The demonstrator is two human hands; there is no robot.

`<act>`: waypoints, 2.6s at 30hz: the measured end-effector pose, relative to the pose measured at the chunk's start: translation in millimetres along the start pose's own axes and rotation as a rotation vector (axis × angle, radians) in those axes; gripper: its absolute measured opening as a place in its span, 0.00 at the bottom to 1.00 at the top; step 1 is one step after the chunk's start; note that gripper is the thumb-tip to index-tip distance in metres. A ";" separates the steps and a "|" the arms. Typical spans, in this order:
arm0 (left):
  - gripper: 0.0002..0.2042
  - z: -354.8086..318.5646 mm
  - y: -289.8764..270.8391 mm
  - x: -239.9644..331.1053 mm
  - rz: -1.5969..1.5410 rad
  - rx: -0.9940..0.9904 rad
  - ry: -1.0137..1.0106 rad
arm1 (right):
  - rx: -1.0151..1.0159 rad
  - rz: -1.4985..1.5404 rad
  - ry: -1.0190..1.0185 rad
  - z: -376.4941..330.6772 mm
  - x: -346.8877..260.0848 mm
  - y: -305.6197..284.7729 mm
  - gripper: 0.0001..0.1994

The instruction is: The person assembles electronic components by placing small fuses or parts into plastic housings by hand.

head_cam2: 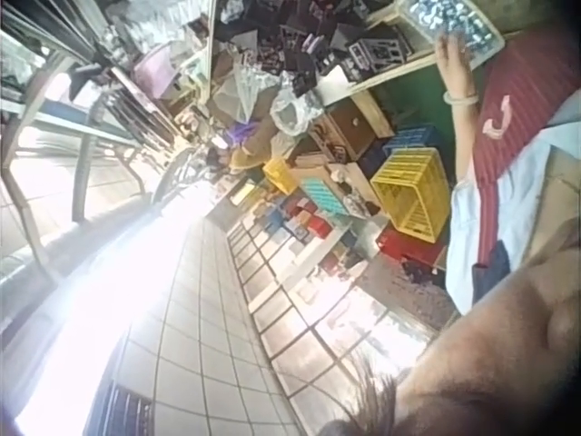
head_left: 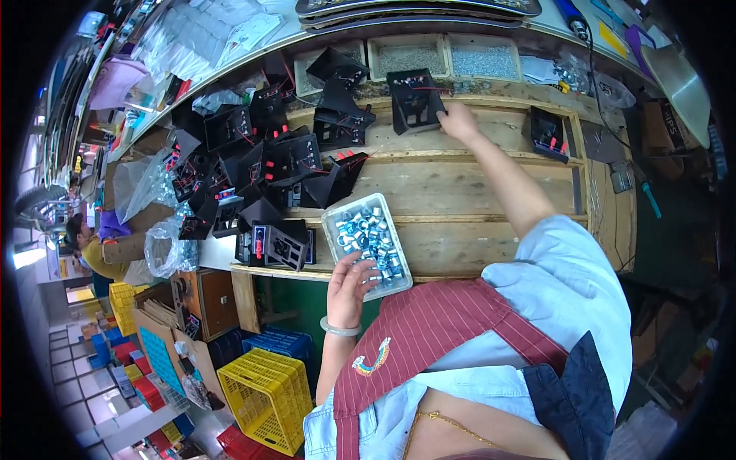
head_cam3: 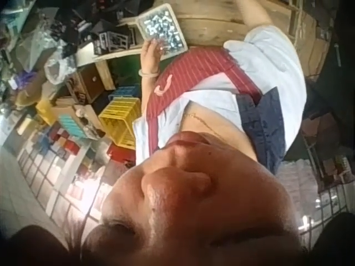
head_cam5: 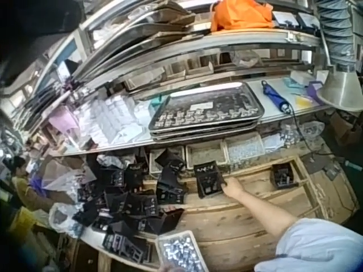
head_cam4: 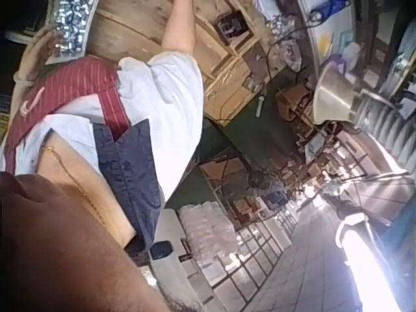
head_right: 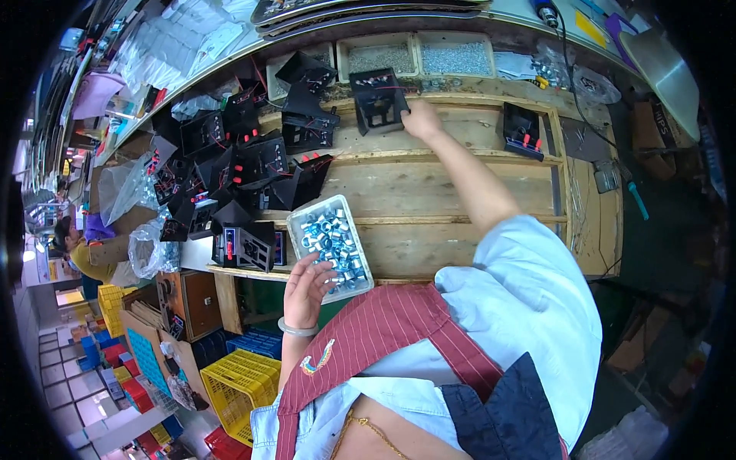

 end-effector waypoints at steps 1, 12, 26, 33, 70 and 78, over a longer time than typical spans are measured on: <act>0.18 4.2 -3.4 2.7 -0.005 0.013 0.005 | -0.012 -0.004 -0.008 -21.7 -16.2 -2.8 0.16; 0.24 37.9 49.9 -24.1 -1.018 -0.559 -0.214 | 0.017 0.035 -1.069 -254.7 -113.7 14.9 0.19; 0.20 7.6 35.5 -36.6 -0.770 -0.240 0.029 | -0.761 -0.023 -0.784 -288.2 -137.0 29.5 0.13; 0.36 10.5 10.4 -49.3 -0.648 -0.685 -0.075 | -0.698 0.156 -0.871 -276.5 -121.4 57.9 0.11; 0.17 -41.2 -26.5 -39.6 -0.361 0.401 0.378 | -0.366 -0.614 -0.410 -168.7 -139.6 141.1 0.10; 0.17 -46.3 -5.1 -36.9 -0.368 0.402 0.392 | -0.432 -0.353 -0.533 -168.6 -124.6 133.8 0.12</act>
Point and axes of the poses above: each hand's wrist, its own z-axis towards the middle knuckle, its own y-axis out of the palm, x = y × z, the point moved 1 cm from there along z, towards the middle knuckle, and after that the axes turned 15 degrees about -x, right-handed, at the moved point
